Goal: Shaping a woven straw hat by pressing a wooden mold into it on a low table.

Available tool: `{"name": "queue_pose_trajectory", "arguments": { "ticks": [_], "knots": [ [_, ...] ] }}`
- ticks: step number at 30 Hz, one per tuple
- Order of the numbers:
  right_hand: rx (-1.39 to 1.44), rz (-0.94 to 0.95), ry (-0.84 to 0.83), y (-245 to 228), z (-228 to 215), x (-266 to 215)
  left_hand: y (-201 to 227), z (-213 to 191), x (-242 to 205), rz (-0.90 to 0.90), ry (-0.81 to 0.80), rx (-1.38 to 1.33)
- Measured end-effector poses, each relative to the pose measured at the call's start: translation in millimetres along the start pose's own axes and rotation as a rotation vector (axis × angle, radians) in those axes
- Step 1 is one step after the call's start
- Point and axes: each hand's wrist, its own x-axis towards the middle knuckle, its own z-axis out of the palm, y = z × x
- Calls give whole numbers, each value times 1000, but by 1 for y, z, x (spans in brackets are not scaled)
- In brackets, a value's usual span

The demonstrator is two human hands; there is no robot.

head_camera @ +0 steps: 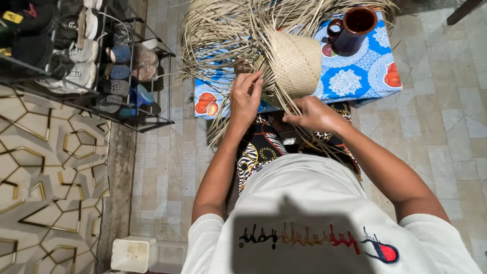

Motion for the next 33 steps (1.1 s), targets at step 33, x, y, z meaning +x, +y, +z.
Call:
{"name": "queue_pose_trajectory", "arguments": {
  "ticks": [33],
  "knots": [
    [-876,-687,555,62,-48,93,1,52,21,-315,119,-542]
  ]
}}
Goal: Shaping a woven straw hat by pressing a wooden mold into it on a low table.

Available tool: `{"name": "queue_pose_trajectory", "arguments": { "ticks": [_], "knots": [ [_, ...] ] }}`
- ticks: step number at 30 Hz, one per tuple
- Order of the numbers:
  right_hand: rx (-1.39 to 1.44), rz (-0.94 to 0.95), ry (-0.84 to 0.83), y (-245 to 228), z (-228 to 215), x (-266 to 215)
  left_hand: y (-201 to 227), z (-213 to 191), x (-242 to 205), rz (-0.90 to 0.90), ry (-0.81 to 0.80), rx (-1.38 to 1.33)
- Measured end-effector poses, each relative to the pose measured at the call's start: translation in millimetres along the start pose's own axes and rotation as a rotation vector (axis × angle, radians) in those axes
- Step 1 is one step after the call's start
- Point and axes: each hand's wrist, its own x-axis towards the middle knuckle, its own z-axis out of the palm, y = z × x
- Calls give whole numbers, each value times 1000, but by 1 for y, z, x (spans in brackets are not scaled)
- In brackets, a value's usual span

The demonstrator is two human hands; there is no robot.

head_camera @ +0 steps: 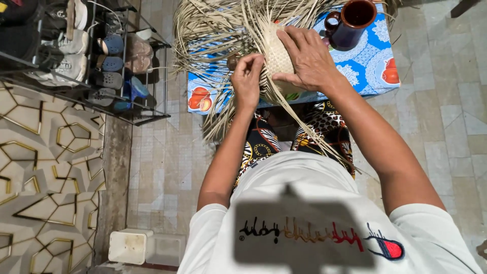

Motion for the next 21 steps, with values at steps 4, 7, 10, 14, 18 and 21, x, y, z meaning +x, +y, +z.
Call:
{"name": "queue_pose_trajectory", "arguments": {
  "ticks": [4,7,10,14,18,21],
  "knots": [
    [-17,33,35,0,9,2,-21,4,-6,234,114,236],
    [-34,74,38,0,16,2,-23,8,-7,349,180,568],
    [-18,86,63,3,16,10,-23,9,0,357,219,644],
    [141,209,-103,18,24,24,-9,14,1,182,136,598],
    [470,403,-211,28,11,46,-10,13,2,158,149,463],
    [817,546,48,55,37,40,-25,8,7,208,119,380]
  ]
}}
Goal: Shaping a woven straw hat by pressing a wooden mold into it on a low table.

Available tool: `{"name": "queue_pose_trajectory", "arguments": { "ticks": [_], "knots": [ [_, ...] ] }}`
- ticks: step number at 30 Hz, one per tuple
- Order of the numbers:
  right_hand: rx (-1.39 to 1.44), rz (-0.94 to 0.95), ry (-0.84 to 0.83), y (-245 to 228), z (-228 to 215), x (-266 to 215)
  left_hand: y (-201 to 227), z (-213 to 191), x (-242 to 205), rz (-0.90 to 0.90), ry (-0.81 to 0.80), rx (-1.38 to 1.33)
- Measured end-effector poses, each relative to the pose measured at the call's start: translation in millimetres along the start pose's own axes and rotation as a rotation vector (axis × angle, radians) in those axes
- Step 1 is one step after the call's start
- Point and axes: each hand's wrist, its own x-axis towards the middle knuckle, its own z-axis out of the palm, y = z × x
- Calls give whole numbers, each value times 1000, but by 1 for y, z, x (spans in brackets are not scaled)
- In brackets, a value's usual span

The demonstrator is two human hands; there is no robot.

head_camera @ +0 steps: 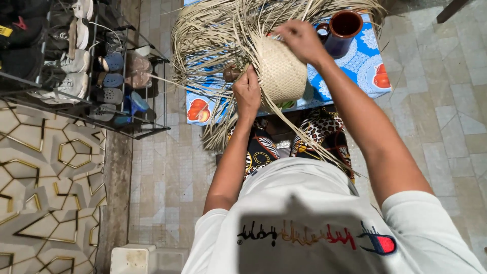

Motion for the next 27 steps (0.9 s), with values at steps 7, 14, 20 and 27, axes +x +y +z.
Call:
{"name": "queue_pose_trajectory", "arguments": {
  "ticks": [7,14,20,27],
  "knots": [
    [-13,65,-196,-24,-30,-83,-1,-3,-1,3,-32,-97],
    [-321,-119,-405,-23,-31,-61,6,-5,-4,-21,-29,-132],
    [-245,-3,-504,-35,-32,-29,4,5,-6,-94,45,-159],
    [-127,-119,-405,-33,-33,-42,11,11,-6,51,159,-207]
  ]
}}
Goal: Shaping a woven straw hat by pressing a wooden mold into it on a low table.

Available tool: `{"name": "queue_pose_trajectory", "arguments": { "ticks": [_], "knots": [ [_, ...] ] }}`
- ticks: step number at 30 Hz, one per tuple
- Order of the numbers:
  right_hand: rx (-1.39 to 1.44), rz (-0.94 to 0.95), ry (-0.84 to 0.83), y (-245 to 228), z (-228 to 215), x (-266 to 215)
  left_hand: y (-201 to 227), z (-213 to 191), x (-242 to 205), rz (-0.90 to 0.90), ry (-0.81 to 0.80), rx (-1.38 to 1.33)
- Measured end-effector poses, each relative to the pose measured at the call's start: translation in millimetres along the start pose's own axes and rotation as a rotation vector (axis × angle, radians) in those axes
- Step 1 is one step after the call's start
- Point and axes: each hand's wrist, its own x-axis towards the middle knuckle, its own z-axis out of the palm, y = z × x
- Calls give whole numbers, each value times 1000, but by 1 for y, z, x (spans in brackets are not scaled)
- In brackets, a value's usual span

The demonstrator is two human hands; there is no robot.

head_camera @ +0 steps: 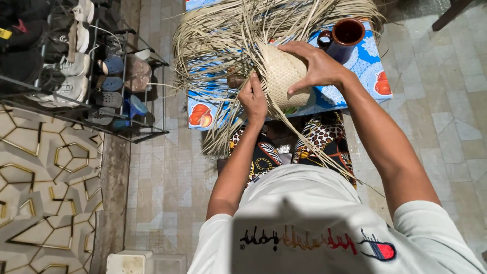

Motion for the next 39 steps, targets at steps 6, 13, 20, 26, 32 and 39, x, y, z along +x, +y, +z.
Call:
{"name": "queue_pose_trajectory", "arguments": {
  "ticks": [6,13,20,26,32,39],
  "knots": [
    [-164,62,-63,-1,7,-5,-15,-1,0,5,9,21],
    [-270,43,-60,0,6,-5,-16,-1,-2,-50,4,-12],
    [-285,17,-41,1,11,-4,-24,-1,0,-47,-9,-3],
    [-291,76,-81,-12,7,4,-43,1,-2,-71,2,-20],
    [-146,111,-44,-16,1,8,-44,1,-4,-117,-12,-17],
    [-64,-82,39,-10,3,11,-41,0,-3,-115,-10,-13]
  ]
}}
